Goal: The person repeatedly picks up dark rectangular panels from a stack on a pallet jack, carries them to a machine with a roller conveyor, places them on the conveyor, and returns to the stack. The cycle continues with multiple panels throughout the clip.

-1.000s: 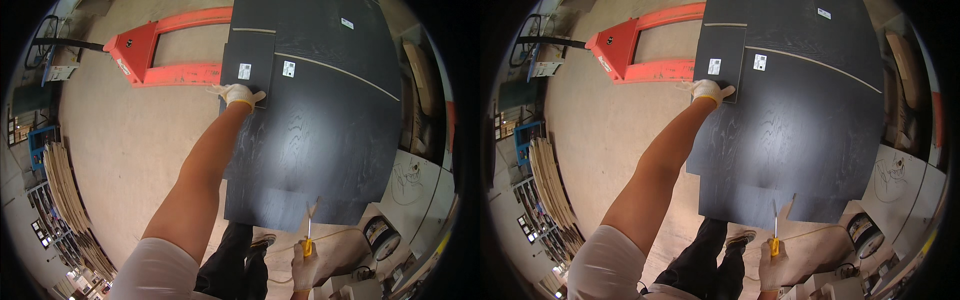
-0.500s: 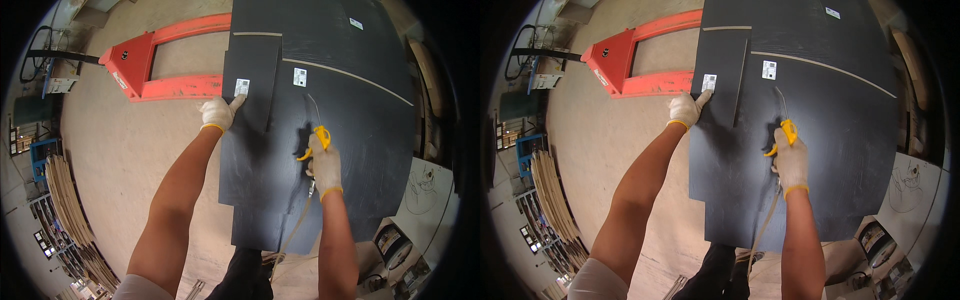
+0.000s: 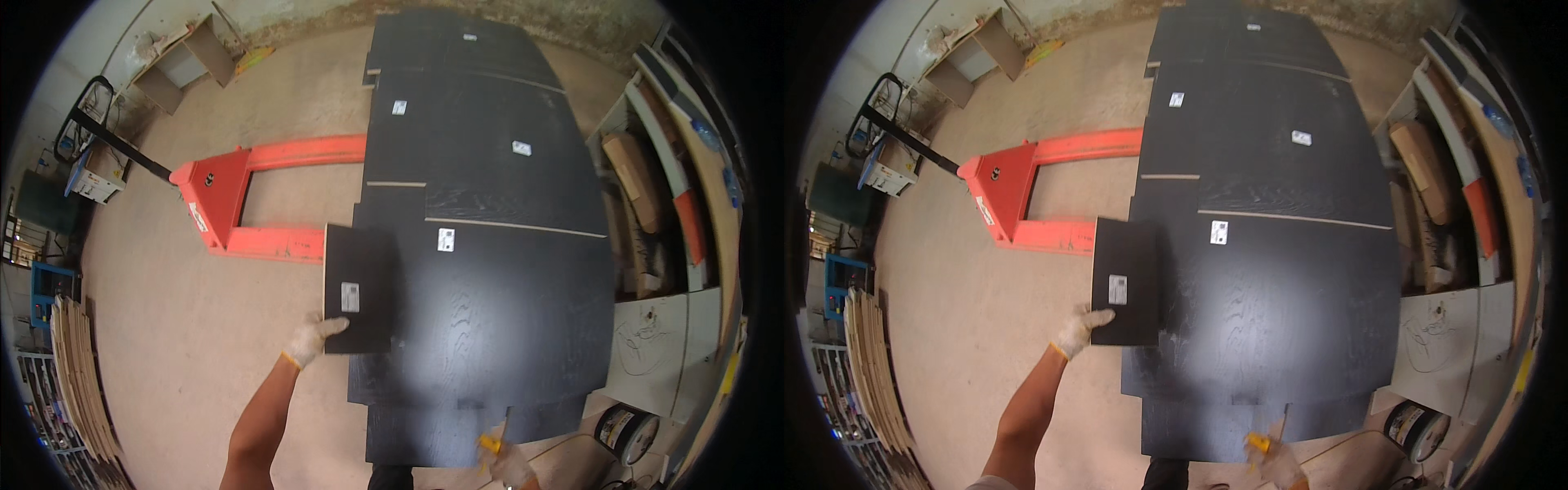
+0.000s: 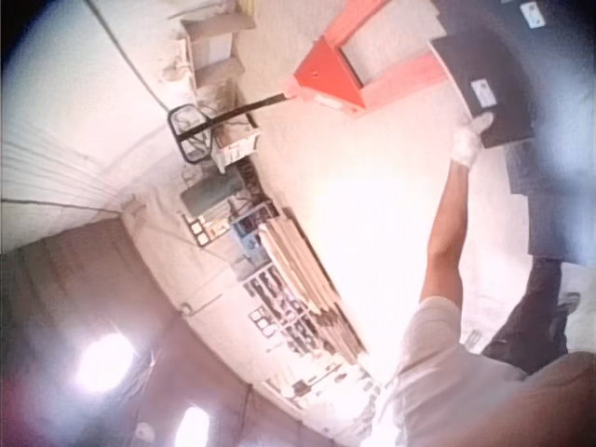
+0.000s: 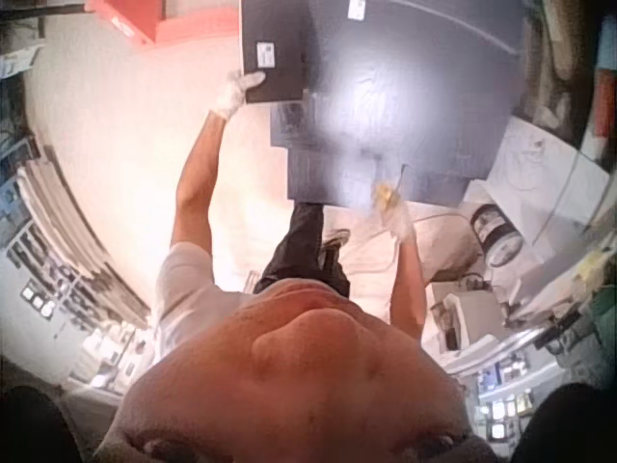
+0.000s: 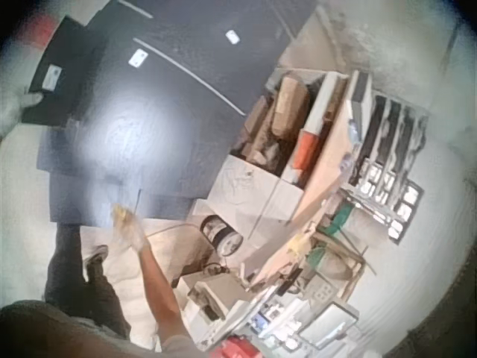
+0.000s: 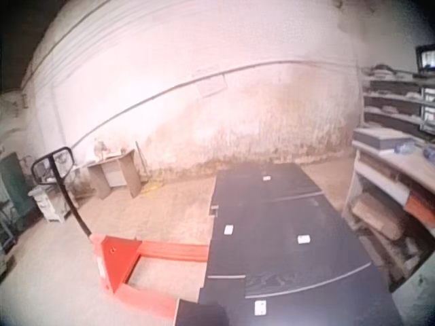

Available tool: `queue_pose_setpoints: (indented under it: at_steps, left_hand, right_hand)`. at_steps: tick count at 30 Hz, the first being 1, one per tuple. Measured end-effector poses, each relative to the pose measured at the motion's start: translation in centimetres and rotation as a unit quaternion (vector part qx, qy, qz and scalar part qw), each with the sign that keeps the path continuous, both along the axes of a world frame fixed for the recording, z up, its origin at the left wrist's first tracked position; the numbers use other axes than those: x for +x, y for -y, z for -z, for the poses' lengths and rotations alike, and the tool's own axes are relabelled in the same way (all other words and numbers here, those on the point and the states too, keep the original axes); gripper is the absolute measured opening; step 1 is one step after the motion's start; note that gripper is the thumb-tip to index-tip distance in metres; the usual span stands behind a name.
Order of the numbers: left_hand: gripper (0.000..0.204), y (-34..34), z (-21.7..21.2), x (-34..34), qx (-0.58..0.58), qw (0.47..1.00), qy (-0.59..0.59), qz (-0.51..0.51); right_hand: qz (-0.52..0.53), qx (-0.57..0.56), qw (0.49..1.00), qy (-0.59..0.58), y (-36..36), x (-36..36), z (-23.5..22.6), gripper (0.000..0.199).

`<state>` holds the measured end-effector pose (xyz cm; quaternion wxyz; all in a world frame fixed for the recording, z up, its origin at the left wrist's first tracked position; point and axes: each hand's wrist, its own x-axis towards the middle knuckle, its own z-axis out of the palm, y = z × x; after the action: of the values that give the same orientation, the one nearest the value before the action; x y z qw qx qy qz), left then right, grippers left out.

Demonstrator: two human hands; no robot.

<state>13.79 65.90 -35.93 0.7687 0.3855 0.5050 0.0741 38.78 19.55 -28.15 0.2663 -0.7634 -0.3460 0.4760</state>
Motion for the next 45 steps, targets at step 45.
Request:
queue_pose_setpoints:
  at_steps: [45]
  left_hand:
    - [0.063, 120.7, -33.3, 31.4, -0.084, 0.600, 0.137, 0.783]
  right_hand:
    - [0.885, 0.456, 0.056, -0.074, 84.9, -13.4, -28.4, 0.024]
